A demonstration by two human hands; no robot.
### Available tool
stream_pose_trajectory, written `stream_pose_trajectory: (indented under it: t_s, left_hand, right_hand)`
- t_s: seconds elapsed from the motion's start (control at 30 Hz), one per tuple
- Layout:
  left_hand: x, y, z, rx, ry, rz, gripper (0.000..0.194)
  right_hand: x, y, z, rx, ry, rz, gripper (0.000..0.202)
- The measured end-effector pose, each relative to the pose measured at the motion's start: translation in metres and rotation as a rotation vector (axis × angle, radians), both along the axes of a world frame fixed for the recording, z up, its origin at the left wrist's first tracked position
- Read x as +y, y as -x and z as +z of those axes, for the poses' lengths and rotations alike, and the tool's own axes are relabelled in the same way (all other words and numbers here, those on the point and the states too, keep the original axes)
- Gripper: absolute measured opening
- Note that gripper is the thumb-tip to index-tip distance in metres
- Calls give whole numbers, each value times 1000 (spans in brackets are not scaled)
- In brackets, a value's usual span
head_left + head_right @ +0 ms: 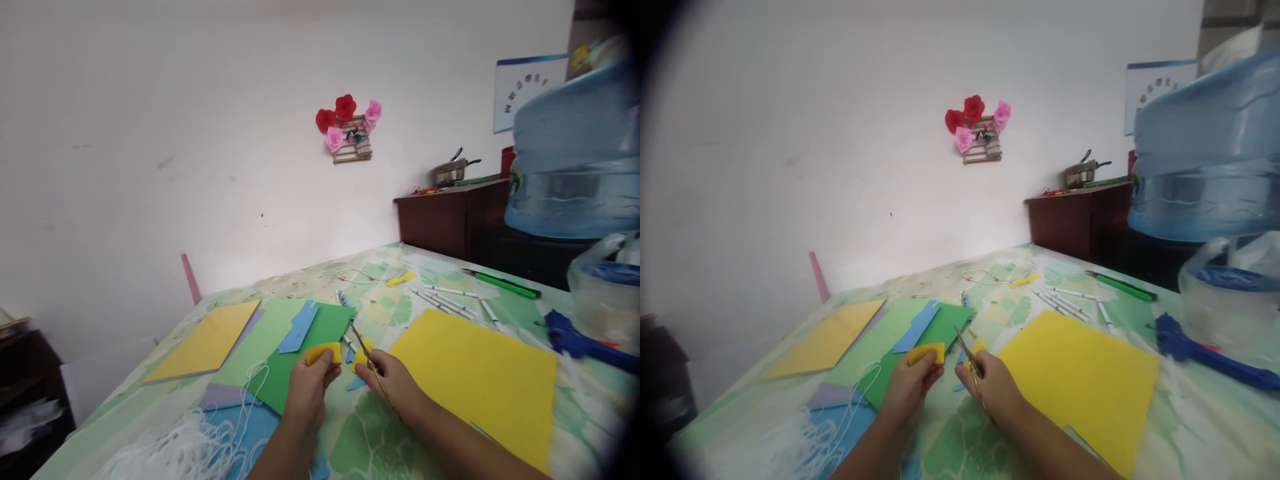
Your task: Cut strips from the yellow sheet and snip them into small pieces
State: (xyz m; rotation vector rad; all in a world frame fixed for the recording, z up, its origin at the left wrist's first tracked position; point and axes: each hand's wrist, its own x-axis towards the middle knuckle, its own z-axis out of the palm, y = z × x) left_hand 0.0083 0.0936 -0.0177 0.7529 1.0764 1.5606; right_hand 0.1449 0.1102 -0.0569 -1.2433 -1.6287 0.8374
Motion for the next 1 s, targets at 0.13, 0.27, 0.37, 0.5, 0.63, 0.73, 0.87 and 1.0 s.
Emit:
stream_pose_trajectory:
  t_s: [0.13,0.27,0.37,0.5,0.63,0.73,0.87,1.0]
  left_hand:
    - [10,-9,16,-73,-95,81,18]
    - [15,-26,27,-102,-167,123,15]
    - [15,-37,25,-33,-181,119,16]
    - [10,-42,18,168,-222,101,19]
    - [6,-39,17,353,-175,130,26]
    - [6,-38,15,412,-168,166,26]
    - [8,-41,12,388,-148,177,26]
    - [7,-45,11,289,-158,163,26]
  right_hand:
    - [-3,3,1,-104,-20,9,33]
    - [-10,9,6,-69,-85,85,30]
    - [-13,10,10,-6,-94,123,26]
    - [-12,8,8,25,-87,89,21]
    - [-8,6,0,23,-62,55,21]
    - [-6,5,-3,7,-61,55,21]
    - [-4,4,-7,32,-85,87,25]
    - [-4,4,-10,50,-100,105,33]
